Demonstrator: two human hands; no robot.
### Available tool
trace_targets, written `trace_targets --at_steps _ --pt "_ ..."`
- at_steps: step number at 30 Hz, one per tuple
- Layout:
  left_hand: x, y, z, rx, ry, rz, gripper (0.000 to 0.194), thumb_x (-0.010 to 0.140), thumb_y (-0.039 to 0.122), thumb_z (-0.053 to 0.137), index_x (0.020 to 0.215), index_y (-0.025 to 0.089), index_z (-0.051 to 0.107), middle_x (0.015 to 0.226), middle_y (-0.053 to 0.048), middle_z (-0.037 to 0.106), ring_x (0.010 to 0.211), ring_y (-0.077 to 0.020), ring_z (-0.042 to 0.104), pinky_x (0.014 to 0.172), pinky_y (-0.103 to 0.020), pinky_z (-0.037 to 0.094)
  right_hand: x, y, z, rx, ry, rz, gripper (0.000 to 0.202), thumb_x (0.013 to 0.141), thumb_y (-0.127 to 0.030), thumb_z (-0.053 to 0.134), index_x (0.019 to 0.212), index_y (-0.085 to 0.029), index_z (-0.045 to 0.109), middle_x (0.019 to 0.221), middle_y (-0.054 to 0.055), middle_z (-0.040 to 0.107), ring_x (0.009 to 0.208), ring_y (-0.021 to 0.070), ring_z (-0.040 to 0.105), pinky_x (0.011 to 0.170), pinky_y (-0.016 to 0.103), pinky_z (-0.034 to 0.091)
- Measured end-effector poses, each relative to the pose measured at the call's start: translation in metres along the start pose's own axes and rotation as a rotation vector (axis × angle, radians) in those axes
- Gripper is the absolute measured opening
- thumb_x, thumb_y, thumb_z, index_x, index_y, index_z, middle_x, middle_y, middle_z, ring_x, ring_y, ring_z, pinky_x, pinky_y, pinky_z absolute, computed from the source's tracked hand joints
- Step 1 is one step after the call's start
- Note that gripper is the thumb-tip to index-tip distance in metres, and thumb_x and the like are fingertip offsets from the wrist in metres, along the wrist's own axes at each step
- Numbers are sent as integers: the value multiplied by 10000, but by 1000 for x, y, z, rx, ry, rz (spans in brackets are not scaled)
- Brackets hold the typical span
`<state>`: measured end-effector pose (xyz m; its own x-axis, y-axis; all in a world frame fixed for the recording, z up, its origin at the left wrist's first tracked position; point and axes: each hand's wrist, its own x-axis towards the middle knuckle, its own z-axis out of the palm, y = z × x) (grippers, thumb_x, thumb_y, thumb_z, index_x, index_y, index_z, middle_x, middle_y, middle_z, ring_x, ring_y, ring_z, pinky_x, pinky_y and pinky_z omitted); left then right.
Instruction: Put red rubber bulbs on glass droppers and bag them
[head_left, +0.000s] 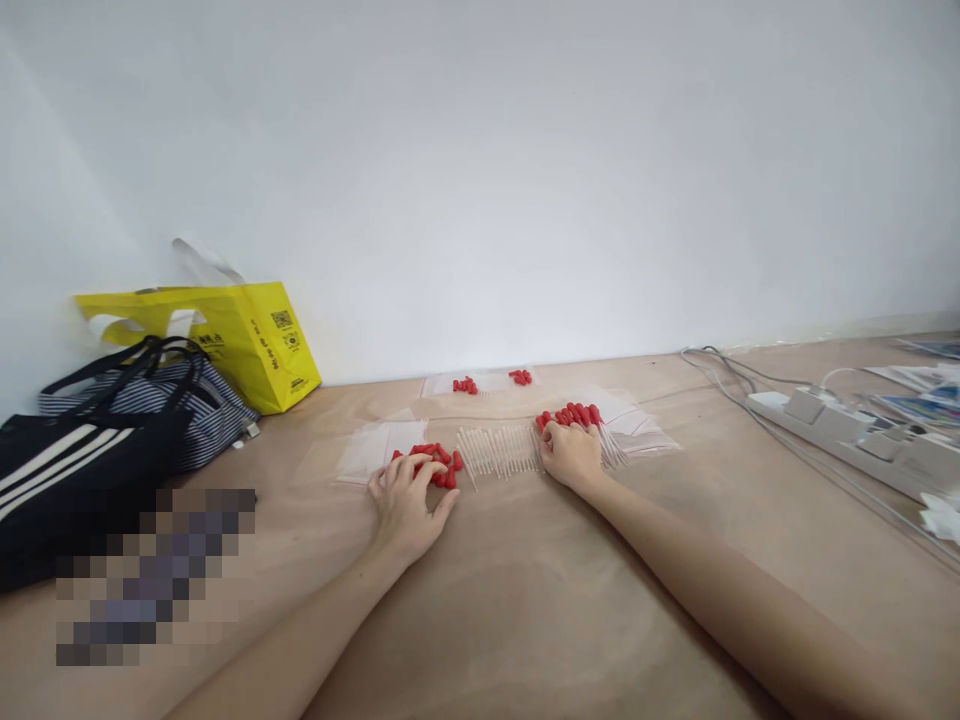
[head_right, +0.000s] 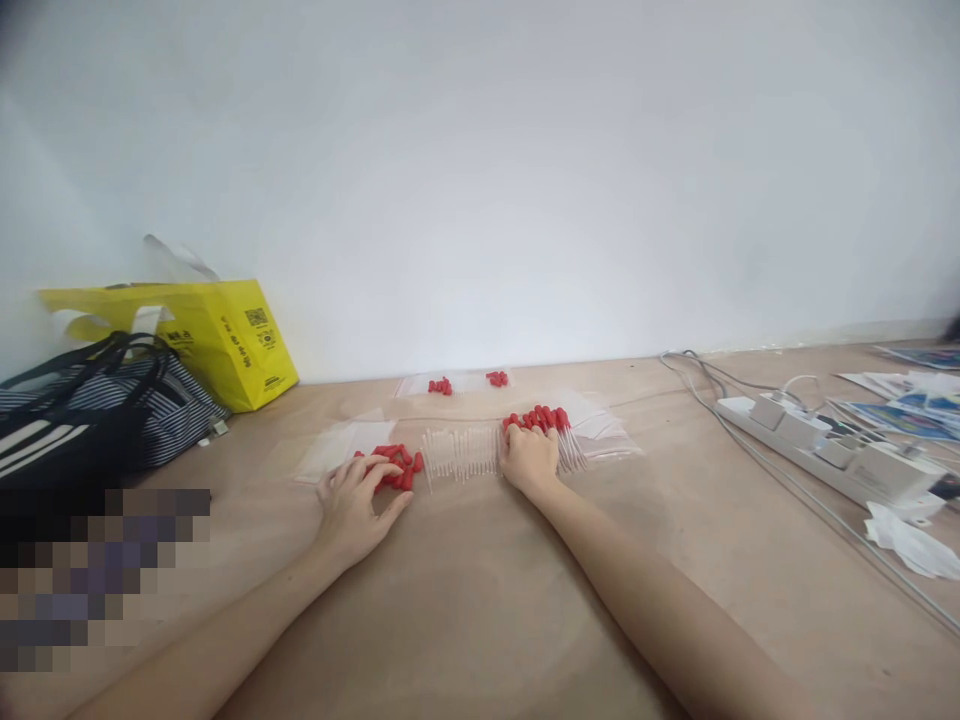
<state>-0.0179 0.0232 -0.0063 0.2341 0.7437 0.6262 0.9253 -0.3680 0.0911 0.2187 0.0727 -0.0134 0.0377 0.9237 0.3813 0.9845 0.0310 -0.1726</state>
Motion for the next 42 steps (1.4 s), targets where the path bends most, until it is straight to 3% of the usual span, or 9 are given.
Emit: trace_targets --at_steps 6,14,19,22,26,29,32,35,42 --pt "5 1 5 54 32 75 47 695 274 589 700 228 583 930 -56 586 943 -275 473 844 -504 234 -1 -2 -3 9 12 -19 289 823 -277 354 767 -175 619 852 86 643 864 219 539 765 359 234" --pt "4 9 0 39 101 122 130 780 199 489 708 210 597 850 -32 632 890 -233 520 901 -503 168 13 -20 -10 -43 -203 135 229 749 -247 442 762 -132 640 827 132 636 821 229 561 761 366 248" --pt "-1 11 -12 -7 164 90 114 797 221 481 763 208 589 838 -30 641 871 -229 530 882 -478 198 20 -24 -7 -24 -235 162 209 722 -248 472 788 -135 635 803 126 642 788 231 577 735 365 270" --pt "-5 12 -18 -150 75 161 112 810 228 465 810 208 575 853 -32 633 882 -211 519 835 -402 280 19 -24 -9 -12 -227 140 202 734 -253 463 771 -140 627 799 122 640 797 234 572 726 362 280" --pt "-9 15 -24 -343 -217 316 102 801 205 459 831 214 556 835 -11 623 862 -182 516 789 -345 317 10 -21 -16 5 -184 68 217 777 -259 422 781 -137 602 845 124 626 868 238 542 724 337 293" --pt "-10 19 -26 -377 -315 310 132 740 146 475 816 215 557 818 -1 620 856 -187 515 805 -371 299 -6 -12 -18 127 -119 -97 192 807 -241 396 806 -136 557 862 101 610 831 200 537 679 290 316" --pt "-11 23 -23 -359 -318 248 188 698 152 512 865 217 573 871 -11 612 858 -202 518 797 -394 303 -30 2 -16 328 -31 -348 148 831 -199 371 805 -146 507 813 68 596 735 163 527 657 275 327" --pt "-13 26 -13 -328 -298 199 228 716 293 574 925 205 594 932 -39 599 852 -218 522 759 -390 338 -51 13 -14 406 -23 -506 147 852 -178 354 828 -166 499 790 46 593 726 155 521 691 294 325" --pt "-11 29 2 -330 -204 196 159 817 251 485 794 214 638 839 -22 621 792 -182 519 712 -333 359 -69 7 -19 490 -67 -578 193 857 -187 379 938 -183 554 796 37 595 720 143 511 701 303 320"
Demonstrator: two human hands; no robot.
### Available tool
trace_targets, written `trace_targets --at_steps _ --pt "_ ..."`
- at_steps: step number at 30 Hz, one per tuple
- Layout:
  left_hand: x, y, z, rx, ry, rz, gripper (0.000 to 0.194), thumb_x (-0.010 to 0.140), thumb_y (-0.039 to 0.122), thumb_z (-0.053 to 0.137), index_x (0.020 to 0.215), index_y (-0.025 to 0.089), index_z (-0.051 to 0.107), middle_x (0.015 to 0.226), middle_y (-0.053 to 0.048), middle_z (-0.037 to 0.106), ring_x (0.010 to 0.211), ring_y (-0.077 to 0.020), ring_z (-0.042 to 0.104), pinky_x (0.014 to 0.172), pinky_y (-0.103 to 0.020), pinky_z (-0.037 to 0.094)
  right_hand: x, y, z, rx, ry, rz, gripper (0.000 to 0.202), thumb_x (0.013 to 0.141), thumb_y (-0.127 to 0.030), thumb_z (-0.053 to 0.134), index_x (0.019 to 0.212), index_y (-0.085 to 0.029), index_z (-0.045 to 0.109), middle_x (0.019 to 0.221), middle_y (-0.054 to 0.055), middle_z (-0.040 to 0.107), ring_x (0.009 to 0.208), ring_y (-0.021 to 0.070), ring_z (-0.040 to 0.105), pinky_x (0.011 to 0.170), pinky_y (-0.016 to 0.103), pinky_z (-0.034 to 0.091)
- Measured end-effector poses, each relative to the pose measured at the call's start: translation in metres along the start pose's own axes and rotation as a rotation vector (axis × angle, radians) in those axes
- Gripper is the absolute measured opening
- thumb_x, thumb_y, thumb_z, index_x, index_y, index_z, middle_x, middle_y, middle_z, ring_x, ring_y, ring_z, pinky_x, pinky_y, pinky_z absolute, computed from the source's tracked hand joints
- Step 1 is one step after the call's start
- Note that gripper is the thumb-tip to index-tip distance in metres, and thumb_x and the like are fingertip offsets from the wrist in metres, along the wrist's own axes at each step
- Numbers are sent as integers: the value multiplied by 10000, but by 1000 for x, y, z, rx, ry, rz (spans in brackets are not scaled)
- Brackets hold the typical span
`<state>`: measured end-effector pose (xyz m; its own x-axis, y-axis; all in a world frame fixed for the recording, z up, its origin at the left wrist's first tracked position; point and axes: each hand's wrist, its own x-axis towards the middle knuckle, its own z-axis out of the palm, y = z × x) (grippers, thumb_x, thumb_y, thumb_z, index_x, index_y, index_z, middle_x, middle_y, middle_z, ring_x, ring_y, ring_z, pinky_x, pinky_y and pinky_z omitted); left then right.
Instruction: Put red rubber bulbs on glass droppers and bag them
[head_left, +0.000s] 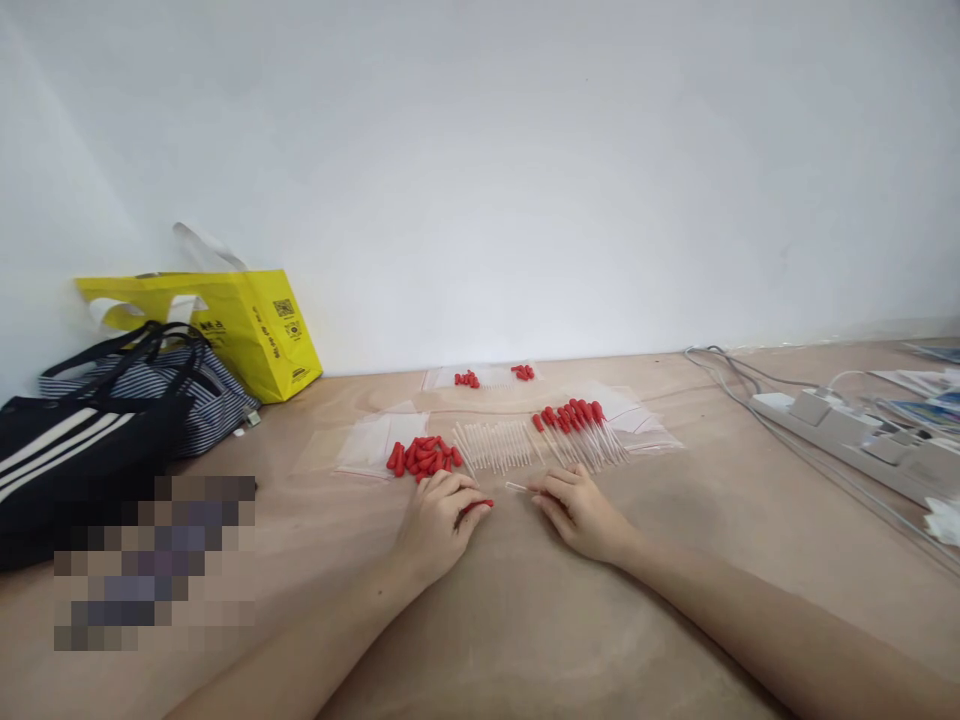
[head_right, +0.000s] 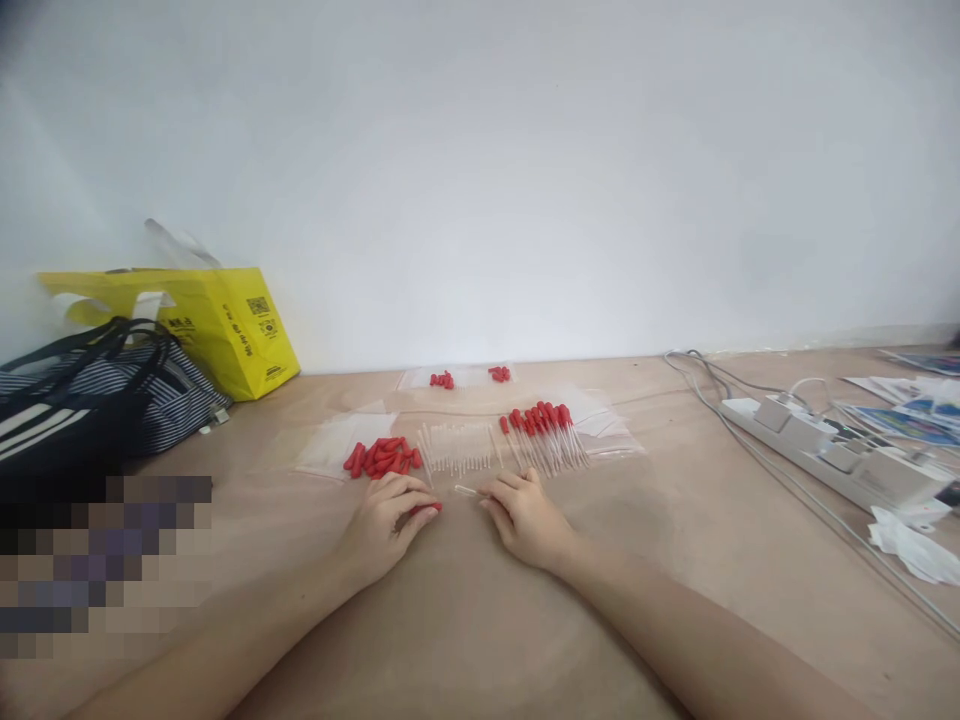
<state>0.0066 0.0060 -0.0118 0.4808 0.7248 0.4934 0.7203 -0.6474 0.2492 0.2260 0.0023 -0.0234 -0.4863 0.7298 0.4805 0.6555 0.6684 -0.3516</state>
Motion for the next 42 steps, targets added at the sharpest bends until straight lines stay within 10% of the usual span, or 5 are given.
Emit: trace_targets --at_steps 33,42 --pt "-8 18 -11 -26 68 171 172 842 204 422 764 213 575 669 29 635 672 -136 535 892 -403 200 4 -21 -5 -146 58 -284 223 753 -98 388 820 -176 586 675 9 533 549 102 365 619 299 191" --pt "-7 14 -7 -148 60 -15 198 848 291 404 803 220 583 664 19 627 663 -146 543 803 -363 301 4 -21 -4 -105 139 -241 221 812 -133 385 924 -184 569 696 2 587 581 95 442 602 293 185"
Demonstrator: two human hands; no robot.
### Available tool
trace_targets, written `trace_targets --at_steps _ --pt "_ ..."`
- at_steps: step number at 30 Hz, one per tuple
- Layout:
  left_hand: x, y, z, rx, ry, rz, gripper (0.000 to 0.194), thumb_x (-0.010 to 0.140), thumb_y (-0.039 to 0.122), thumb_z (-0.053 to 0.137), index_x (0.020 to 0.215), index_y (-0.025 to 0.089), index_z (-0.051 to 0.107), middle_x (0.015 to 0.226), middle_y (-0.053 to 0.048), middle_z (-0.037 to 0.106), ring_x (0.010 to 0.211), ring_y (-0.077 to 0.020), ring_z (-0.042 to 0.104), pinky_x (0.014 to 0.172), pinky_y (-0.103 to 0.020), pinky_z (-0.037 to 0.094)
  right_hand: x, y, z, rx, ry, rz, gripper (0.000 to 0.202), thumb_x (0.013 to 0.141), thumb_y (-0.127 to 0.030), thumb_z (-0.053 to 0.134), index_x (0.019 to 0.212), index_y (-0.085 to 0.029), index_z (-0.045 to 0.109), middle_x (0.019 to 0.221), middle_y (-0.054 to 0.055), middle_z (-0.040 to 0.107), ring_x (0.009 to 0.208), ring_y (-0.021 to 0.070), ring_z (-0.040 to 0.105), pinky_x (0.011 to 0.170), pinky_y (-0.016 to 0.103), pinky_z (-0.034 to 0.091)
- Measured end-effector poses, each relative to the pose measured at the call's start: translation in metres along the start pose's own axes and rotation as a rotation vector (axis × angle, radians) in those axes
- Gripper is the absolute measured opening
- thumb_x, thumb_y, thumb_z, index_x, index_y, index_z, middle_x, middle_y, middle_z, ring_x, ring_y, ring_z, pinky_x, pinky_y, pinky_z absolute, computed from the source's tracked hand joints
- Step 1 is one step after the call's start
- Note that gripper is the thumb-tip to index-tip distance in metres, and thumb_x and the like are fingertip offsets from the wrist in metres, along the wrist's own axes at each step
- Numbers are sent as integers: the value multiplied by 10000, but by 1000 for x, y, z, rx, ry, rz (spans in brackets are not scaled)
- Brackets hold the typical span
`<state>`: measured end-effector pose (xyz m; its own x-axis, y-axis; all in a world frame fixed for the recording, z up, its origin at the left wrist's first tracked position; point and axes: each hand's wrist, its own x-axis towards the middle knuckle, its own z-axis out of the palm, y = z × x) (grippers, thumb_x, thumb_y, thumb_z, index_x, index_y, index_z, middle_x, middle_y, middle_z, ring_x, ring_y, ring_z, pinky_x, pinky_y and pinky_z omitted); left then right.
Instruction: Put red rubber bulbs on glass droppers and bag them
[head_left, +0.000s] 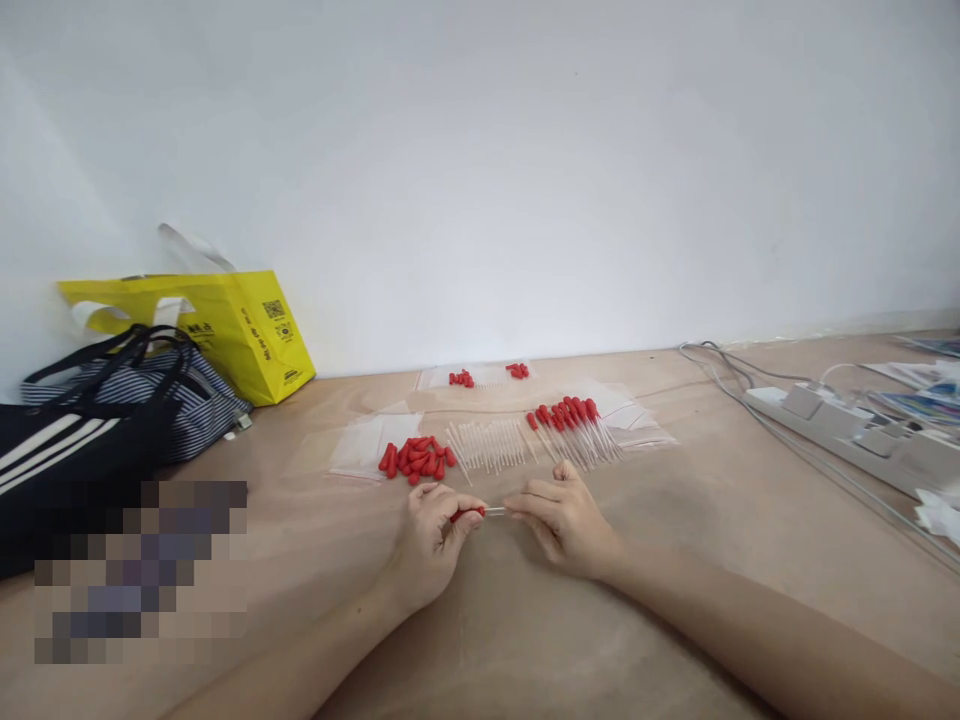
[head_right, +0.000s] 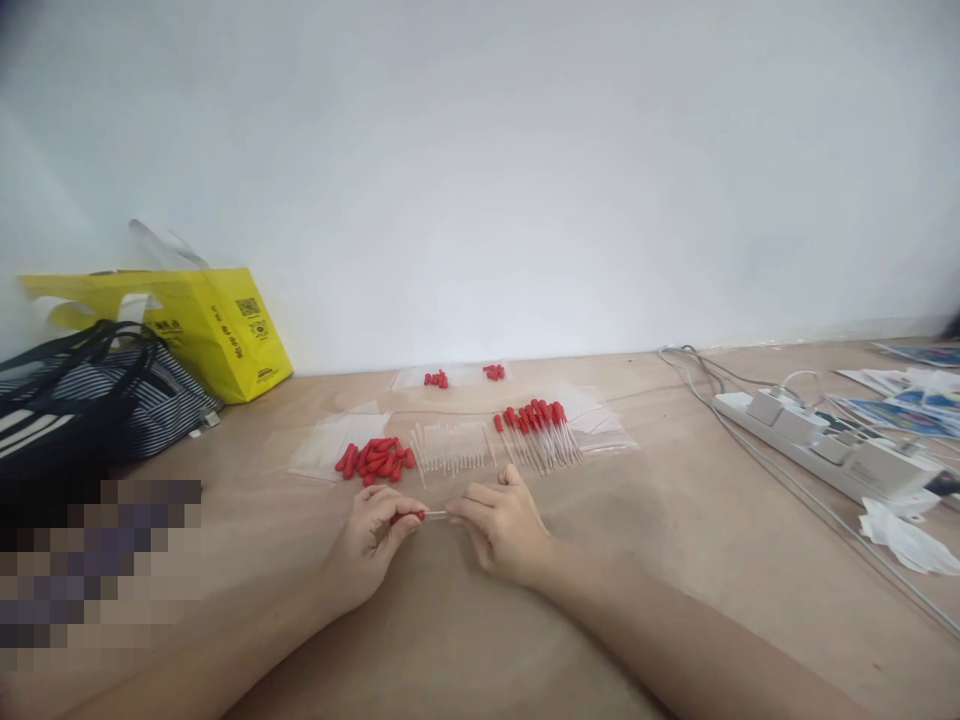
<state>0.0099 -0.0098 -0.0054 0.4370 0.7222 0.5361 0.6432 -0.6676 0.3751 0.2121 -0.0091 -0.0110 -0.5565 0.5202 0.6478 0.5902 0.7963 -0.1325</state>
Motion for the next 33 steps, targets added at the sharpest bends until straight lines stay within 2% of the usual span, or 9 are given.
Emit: trace_targets --at_steps 3,5,10,15,21,28,33 --pt "0 1 0 -38 -17 -22 206 842 306 405 794 217 585 633 20 621 643 -148 539 770 -353 329 -1 3 2 -76 44 -95 264 775 -89 374 913 -181 580 628 -7 552 551 97 423 584 297 173" --pt "0 2 0 -20 -2 -5 207 836 305 412 779 214 590 632 18 617 636 -147 537 773 -359 328 -1 3 2 -89 33 -108 264 763 -83 369 883 -174 586 625 -4 542 543 96 411 587 299 178" --pt "-1 5 0 46 35 75 167 822 281 448 766 214 591 605 30 594 628 -140 534 826 -387 275 1 -5 -1 27 -49 14 208 813 -143 373 849 -177 575 674 4 558 585 97 437 616 288 205" --pt "-3 7 -1 76 44 138 127 813 247 475 757 211 583 613 32 605 633 -137 536 849 -397 240 2 -8 0 109 -110 65 190 825 -159 371 821 -177 560 669 1 564 590 99 452 624 275 213" --pt "-3 9 -2 125 -9 164 132 814 251 476 760 228 594 675 36 653 666 -133 553 907 -405 200 3 -8 1 132 -167 90 184 822 -145 373 820 -180 553 712 6 592 608 100 483 632 265 218" --pt "0 7 -2 135 -19 170 134 820 252 483 765 230 603 689 33 664 678 -139 547 905 -413 183 7 -7 0 222 -251 193 201 844 -154 365 789 -184 556 722 -9 610 637 101 510 634 250 232" --pt "4 4 -3 171 -1 184 146 826 200 480 835 265 611 684 44 662 698 -147 542 882 -434 163 8 -3 -1 155 -240 138 192 854 -229 405 843 -204 595 721 0 610 685 124 486 646 268 234"
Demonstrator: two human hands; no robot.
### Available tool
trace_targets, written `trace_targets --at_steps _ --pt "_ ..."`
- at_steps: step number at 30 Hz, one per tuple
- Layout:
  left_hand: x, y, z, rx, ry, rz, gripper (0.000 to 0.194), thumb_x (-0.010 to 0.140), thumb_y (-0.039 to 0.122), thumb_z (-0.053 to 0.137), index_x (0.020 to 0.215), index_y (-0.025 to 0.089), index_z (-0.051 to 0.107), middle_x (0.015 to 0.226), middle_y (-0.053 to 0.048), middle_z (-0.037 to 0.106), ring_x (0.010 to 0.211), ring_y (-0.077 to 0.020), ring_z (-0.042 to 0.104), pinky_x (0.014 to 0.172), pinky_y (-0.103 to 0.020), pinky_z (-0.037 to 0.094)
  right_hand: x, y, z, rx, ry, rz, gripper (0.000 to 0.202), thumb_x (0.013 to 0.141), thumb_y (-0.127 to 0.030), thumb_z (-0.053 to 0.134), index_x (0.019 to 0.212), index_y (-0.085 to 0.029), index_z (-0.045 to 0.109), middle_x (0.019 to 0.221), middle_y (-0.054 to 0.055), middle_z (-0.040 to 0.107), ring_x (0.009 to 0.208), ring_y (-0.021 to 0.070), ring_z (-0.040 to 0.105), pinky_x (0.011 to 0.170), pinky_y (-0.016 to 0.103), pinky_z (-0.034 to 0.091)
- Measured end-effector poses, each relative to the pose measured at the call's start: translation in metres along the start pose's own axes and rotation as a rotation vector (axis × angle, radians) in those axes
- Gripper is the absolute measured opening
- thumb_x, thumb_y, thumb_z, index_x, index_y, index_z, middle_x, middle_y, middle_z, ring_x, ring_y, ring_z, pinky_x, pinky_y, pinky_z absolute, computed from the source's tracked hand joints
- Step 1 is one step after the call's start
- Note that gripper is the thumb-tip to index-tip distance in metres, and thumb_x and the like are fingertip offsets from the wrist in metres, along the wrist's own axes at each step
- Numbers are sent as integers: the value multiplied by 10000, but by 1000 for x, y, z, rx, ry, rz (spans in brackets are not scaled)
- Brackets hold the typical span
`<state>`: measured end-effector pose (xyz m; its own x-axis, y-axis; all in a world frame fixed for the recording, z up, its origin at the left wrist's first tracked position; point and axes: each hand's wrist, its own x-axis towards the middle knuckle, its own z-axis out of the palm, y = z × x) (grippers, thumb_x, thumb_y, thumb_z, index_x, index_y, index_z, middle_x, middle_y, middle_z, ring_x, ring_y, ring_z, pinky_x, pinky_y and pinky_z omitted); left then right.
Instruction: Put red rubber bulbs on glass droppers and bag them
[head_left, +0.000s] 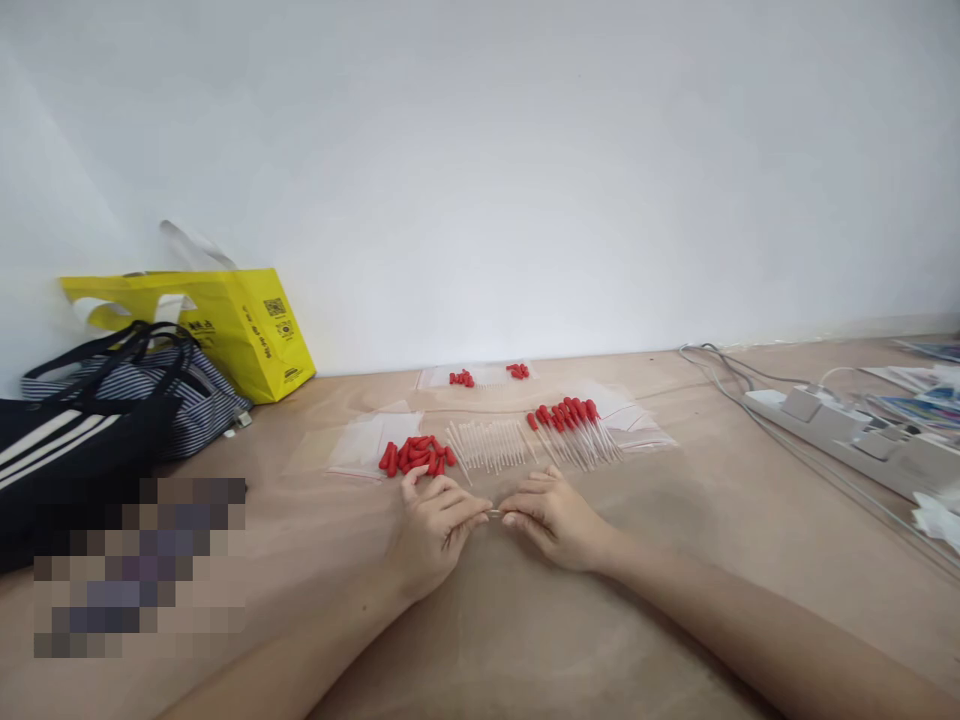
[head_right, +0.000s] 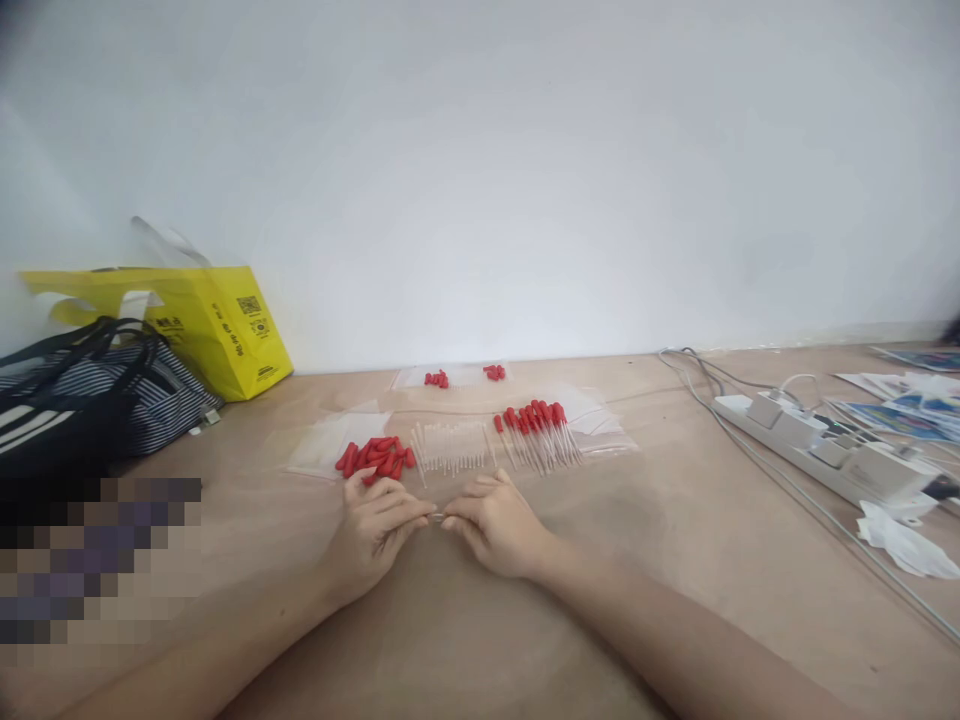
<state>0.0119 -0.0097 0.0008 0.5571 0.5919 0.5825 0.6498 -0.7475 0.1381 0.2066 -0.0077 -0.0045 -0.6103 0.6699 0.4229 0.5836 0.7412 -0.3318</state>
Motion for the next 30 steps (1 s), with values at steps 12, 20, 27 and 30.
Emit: trace_targets --at_steps 12,20,27,30 --pt "-1 -13 3 27 38 -153 309 816 310 481 1119 248 487 975 -36 618 937 -209 506 898 -431 215 7 2 7 -79 121 165 170 808 -231 451 783 -226 619 723 -2 636 701 139 500 670 275 270" --pt "0 -50 -2 283 150 -458 196 746 270 541 934 243 587 1015 -51 583 971 -253 475 842 -421 288 39 63 -7 -390 211 784 220 799 -264 411 888 -172 589 764 60 654 802 196 568 744 298 284" --pt "-2 -53 -1 338 118 -400 125 696 297 606 811 253 628 977 -46 584 965 -260 469 839 -438 276 54 72 0 -462 131 852 213 789 -212 391 872 -140 574 807 93 649 833 207 570 737 304 276" --pt "0 -52 1 354 106 -369 126 693 299 608 806 247 626 976 -55 582 961 -261 468 838 -443 274 56 74 0 -459 127 844 214 785 -213 397 829 -152 597 814 90 648 833 207 565 734 311 271"
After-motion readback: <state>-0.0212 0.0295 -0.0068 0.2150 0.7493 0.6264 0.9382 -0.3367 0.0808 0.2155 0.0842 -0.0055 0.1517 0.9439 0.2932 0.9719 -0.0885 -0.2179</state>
